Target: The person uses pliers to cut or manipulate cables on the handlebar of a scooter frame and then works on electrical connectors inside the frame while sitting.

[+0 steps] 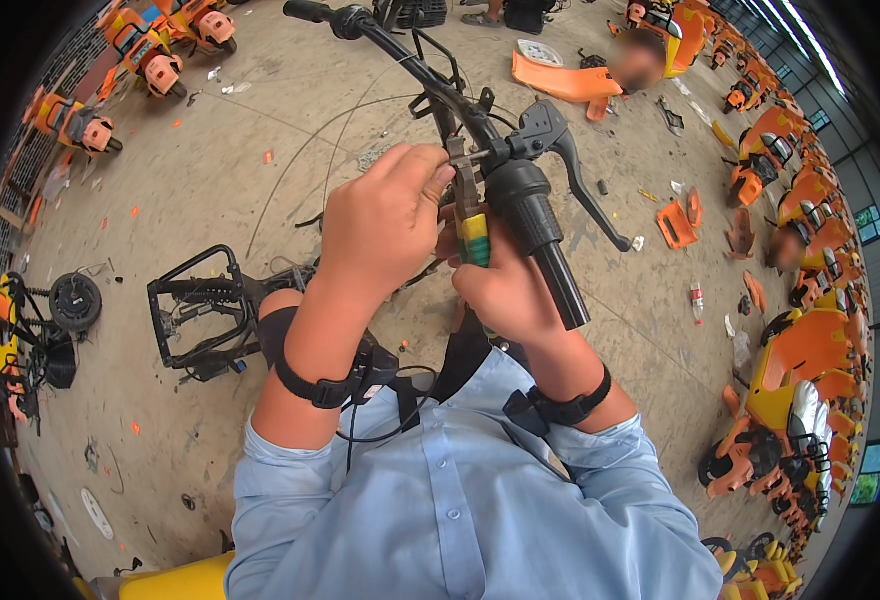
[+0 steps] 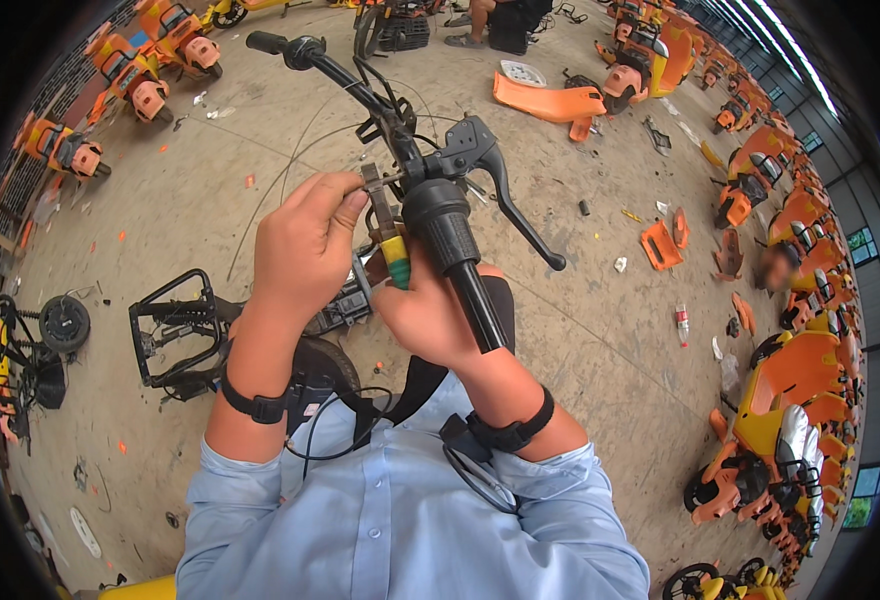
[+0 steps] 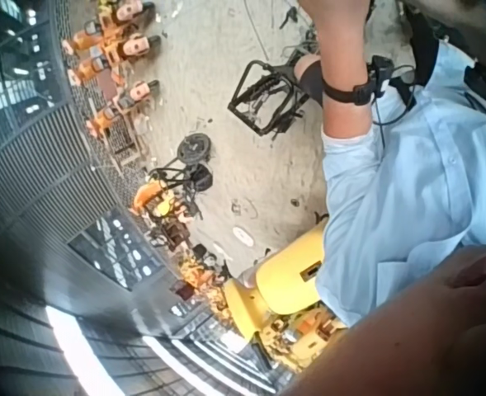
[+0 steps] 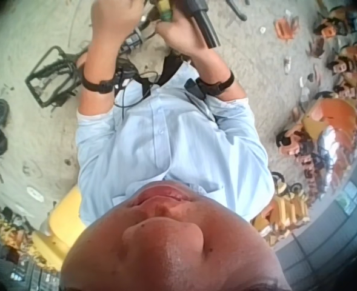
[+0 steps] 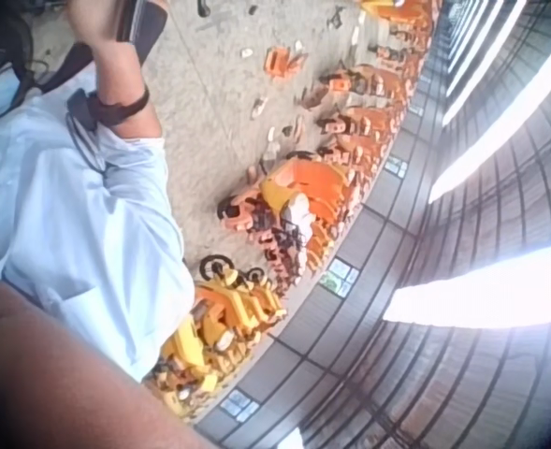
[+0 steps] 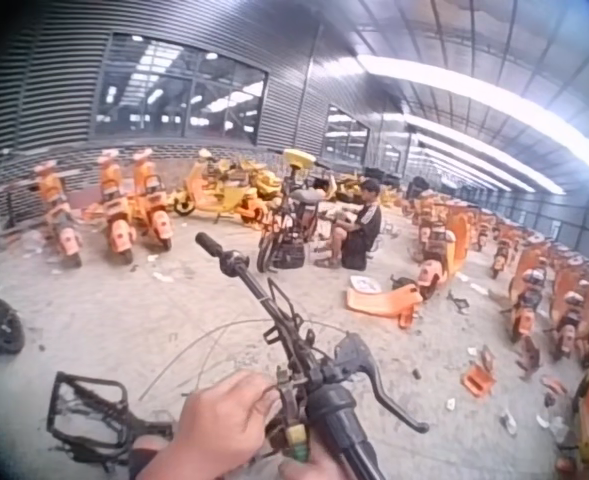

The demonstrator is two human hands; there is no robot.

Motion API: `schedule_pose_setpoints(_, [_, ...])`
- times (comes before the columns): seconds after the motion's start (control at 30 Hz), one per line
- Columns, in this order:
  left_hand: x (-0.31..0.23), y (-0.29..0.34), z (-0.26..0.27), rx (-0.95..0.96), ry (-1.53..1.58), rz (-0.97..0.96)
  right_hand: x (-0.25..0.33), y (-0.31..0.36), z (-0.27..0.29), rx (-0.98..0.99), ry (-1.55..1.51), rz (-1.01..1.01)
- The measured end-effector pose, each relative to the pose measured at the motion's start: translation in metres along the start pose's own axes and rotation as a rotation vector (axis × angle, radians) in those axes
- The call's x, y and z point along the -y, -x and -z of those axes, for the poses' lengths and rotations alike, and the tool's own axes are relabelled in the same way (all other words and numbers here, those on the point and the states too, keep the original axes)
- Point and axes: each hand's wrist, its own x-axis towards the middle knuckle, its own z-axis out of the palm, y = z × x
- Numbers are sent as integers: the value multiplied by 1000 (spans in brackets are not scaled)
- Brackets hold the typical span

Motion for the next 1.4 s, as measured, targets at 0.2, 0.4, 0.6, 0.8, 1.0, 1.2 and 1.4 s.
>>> schedule_pose_setpoints(0.2, [9,-6,-1,71,-4,-118,-58,23,12,313,-211,-37])
schedule_pose_setpoints(0.4, [29,-7,-11,113,190,-138,-112,77,47,192,-545,-335])
schedule_pose_setpoints(0.6, [21,-4,-12,198,461,109,-114,36,118,-237,-767,-29])
schedule_pose_setpoints(0.8, [13,-1,-13,246,642,305,-32,-55,133,-96,-415,-24])
schedule_pose_setpoints(1.0, [6,-4,-5,342,944,605,6,-69,117,0,-298,-96])
schedule_pose_setpoints(1.2, [-1,-10,9,429,1098,768,-5,-68,109,-69,-350,-20])
schedule_pose_setpoints(1.4, [1,0,-6,189,93,98,-1,-68,113,-47,-277,-79])
